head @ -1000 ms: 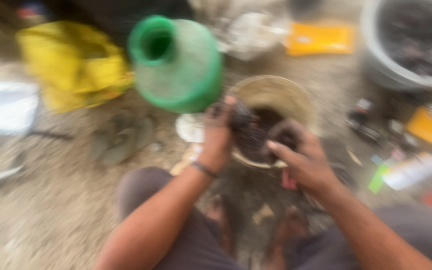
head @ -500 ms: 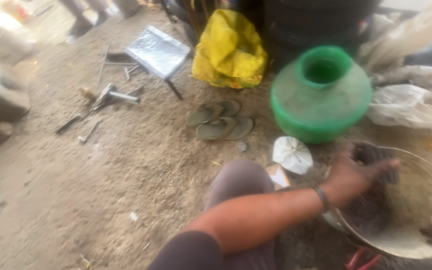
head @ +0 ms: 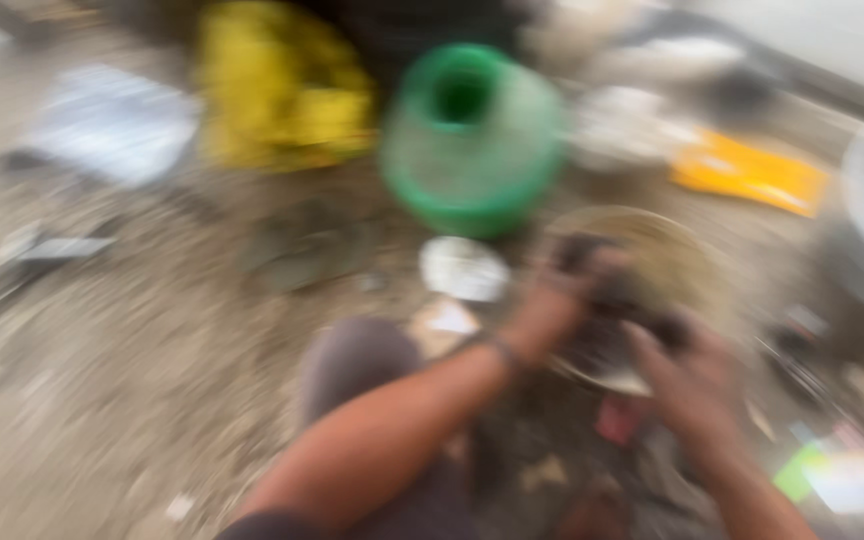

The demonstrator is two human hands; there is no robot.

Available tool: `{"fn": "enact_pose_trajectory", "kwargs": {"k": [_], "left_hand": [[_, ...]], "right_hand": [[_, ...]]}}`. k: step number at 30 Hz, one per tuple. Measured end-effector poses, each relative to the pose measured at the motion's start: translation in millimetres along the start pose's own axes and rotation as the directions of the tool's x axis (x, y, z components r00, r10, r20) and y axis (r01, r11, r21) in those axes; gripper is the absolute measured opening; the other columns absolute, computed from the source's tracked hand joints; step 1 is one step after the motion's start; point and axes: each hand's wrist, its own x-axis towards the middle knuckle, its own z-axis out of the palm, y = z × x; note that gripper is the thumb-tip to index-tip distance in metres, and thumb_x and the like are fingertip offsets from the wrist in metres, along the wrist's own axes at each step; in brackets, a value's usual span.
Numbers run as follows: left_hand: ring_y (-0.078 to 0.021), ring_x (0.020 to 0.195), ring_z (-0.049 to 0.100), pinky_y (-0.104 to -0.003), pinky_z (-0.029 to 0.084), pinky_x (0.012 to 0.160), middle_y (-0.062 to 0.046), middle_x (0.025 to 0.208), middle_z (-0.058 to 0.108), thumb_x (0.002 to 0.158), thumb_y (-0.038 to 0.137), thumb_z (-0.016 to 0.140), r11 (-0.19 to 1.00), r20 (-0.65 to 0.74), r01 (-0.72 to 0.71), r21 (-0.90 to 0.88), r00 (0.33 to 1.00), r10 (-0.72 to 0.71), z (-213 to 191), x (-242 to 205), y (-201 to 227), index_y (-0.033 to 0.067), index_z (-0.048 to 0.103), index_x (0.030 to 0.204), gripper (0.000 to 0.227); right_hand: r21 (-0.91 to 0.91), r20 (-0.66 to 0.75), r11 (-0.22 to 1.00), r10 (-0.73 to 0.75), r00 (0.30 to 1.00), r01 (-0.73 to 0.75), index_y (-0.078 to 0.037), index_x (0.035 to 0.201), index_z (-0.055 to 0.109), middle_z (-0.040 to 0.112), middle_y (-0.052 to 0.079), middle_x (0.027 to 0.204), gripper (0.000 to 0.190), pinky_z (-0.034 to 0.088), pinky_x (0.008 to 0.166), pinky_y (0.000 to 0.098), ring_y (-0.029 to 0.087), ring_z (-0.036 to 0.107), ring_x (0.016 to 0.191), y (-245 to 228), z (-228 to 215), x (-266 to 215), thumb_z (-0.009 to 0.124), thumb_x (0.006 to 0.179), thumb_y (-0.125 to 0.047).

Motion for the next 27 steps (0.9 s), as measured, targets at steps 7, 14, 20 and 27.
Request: {"fn": "enact_pose_trajectory", "kwargs": {"k": [7,14,20,27], "left_hand": [[-0.0277,0.089,0.07,-0.043,0.063,0.08,-0.013,0.106,0.065,0.101,0.025,0.062,-0.137,0.436,0.436,-0.89,0.723,-0.536,-21,9,16,0.0028,0.053,0.126,0.035],[-0.024,0.091,0.067,-0.044,0.062,0.071,-0.012,0.105,0.064,0.103,0.026,0.056,-0.106,0.48,0.502,-0.858,0.712,-0.512,-26,13,24,0.0036,0.051,0.129,0.035],[-0.022,0.093,0.067,-0.043,0.062,0.07,-0.01,0.105,0.063,0.102,0.03,0.055,-0.087,0.51,0.55,-0.831,0.689,-0.516,-21,10,25,0.0074,0.049,0.13,0.036],[-0.0227,0.096,0.068,-0.038,0.064,0.078,-0.012,0.108,0.063,0.104,0.03,0.06,-0.057,0.492,0.549,-0.834,0.694,-0.525,-21,11,22,0.0064,0.051,0.133,0.038]], "right_hand": [[0.276,0.012,0.961,0.024,1.0,-0.026,-0.002,0.102,0.067,0.073,0.011,0.082,0.016,0.055,0.055,0.0341,0.018,0.067,0.064,-48,-9,-4,0.066,0.095,-0.017],[0.144,0.205,0.972,0.155,0.967,-0.186,-0.017,0.125,0.067,0.076,0.012,0.076,0.031,0.054,0.033,0.0353,0.019,0.061,0.036,-78,-35,-12,0.055,0.097,-0.014],[0.025,0.128,1.0,0.013,0.992,-0.016,-0.011,0.116,0.07,0.078,0.008,0.081,0.023,0.061,0.048,0.032,0.017,0.068,0.045,-55,-28,-10,0.056,0.097,-0.011],[-0.122,0.043,0.96,-0.248,0.968,0.252,-0.009,0.106,0.07,0.077,0.008,0.092,0.014,0.053,0.083,0.0404,0.019,0.071,0.08,-38,-13,-12,0.061,0.095,-0.01]]}}
